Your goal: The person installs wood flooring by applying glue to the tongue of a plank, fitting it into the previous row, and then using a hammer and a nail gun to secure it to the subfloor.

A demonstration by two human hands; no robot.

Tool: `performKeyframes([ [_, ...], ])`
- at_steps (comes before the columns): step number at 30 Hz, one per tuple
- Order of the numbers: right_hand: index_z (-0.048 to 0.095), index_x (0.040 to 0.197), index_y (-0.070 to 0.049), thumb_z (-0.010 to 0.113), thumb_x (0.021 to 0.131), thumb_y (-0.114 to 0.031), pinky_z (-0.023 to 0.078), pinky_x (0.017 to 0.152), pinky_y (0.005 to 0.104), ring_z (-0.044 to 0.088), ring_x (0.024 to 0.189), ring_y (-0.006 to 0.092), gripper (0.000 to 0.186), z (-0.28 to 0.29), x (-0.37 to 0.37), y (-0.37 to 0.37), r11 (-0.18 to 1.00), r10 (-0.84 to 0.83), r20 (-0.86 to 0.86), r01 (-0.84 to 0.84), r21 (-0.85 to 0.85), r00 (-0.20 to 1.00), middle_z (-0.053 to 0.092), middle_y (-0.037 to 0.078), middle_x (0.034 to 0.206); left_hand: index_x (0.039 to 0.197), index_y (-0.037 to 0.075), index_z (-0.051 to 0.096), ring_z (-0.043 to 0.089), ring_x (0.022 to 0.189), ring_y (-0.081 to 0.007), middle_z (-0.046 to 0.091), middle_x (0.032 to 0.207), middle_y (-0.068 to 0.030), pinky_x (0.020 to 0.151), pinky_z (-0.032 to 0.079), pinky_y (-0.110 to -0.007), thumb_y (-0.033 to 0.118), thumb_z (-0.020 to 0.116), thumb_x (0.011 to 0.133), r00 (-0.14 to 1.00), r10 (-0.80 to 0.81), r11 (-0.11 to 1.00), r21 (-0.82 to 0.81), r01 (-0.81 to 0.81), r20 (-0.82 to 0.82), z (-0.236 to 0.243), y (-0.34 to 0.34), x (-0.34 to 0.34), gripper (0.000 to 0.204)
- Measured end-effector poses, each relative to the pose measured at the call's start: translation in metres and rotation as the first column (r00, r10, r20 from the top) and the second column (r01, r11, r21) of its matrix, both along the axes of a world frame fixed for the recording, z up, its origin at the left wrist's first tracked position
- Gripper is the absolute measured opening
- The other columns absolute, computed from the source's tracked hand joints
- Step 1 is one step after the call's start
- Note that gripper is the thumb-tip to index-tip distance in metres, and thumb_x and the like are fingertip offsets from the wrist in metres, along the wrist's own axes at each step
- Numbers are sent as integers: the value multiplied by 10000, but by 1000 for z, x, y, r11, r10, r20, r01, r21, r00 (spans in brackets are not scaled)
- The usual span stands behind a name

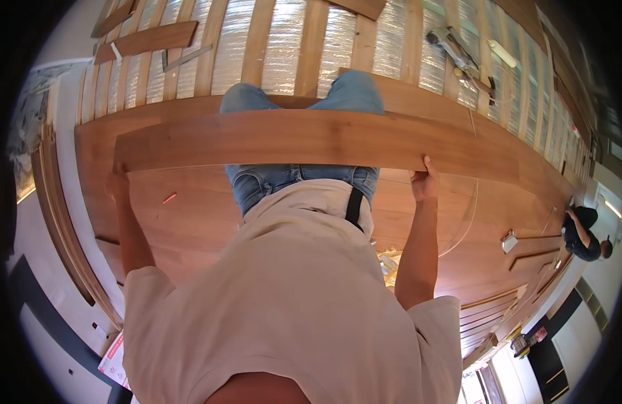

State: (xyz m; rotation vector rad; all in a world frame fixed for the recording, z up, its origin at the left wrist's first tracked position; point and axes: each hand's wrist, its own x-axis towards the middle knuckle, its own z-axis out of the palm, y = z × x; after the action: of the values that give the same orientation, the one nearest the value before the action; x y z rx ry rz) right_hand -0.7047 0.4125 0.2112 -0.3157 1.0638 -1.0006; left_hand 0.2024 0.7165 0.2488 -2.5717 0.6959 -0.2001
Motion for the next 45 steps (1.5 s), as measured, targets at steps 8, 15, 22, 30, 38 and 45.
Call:
performKeyframes([
  [8, 616, 1191, -93, 635, 941, -181, 517, 676, 288, 648, 966, 147, 266, 13, 15, 1, 1000, -30, 15, 30, 5, 999, 683, 22, 1123, 1037, 14, 647, 553, 1049, -393, 606, 1116, -204, 932, 428, -524, 360, 628, 891, 274, -956, 284, -548, 787, -102, 17, -206, -341, 377],
  [15, 635, 1161, -101, 634, 944, -189, 501, 600, 291, 656, 894, 146, 235, 15, 7, -4, 999, -31, -34, 32, 18, 999, 698, 13, 1084, 1451, 16, 389, 303, 1427, -360, 362, 1524, -181, 1185, 209, -476, 444, 534, 956, 69, -922, 359, -770, 527, -382, 4, -239, -450, 670],
  [22, 569, 1337, -108, 602, 959, -251, 481, 670, 269, 628, 881, 92, 405, -28, -32, -5, 989, -100, -210, 120, 87, 973, 691, 1, 1072, 1479, 40, 359, 266, 1446, -324, 323, 1544, -182, 1198, 177, -451, 504, 414, 992, 632, -646, 763, -379, 523, -428, -20, -168, -245, 674],
  [30, 577, 1291, -39, 592, 977, -253, 498, 945, 308, 595, 1156, 176, 380, -10, -39, -12, 992, 125, 53, -123, -26, 991, 627, 54, 1288, 1397, 55, 495, 312, 1414, -360, 400, 1497, -193, 1146, 241, -487, 549, 391, 987, 759, 141, 828, -344, -442, -636, 7, 13, -41, 651],
  [38, 581, 1279, -54, 650, 938, -214, 533, 769, 266, 641, 1009, 164, 383, 0, -21, -14, 998, 55, -38, -55, -6, 998, 660, 45, 1213, 1119, 34, 665, 535, 1115, -391, 555, 1232, -249, 972, 408, -473, 290, 482, 970, 832, -541, 681, -515, 520, 125, 42, -54, -119, 349],
  [45, 639, 1137, -74, 660, 909, -252, 440, 570, 259, 546, 674, 134, 290, -10, -21, -15, 994, 101, -431, -111, 2, 897, 671, 27, 923, 1198, 60, 650, 575, 1135, -376, 609, 1241, -223, 998, 428, -465, 388, 410, 1013, 536, -468, 882, -402, 244, -702, -20, -159, -186, 447],
])
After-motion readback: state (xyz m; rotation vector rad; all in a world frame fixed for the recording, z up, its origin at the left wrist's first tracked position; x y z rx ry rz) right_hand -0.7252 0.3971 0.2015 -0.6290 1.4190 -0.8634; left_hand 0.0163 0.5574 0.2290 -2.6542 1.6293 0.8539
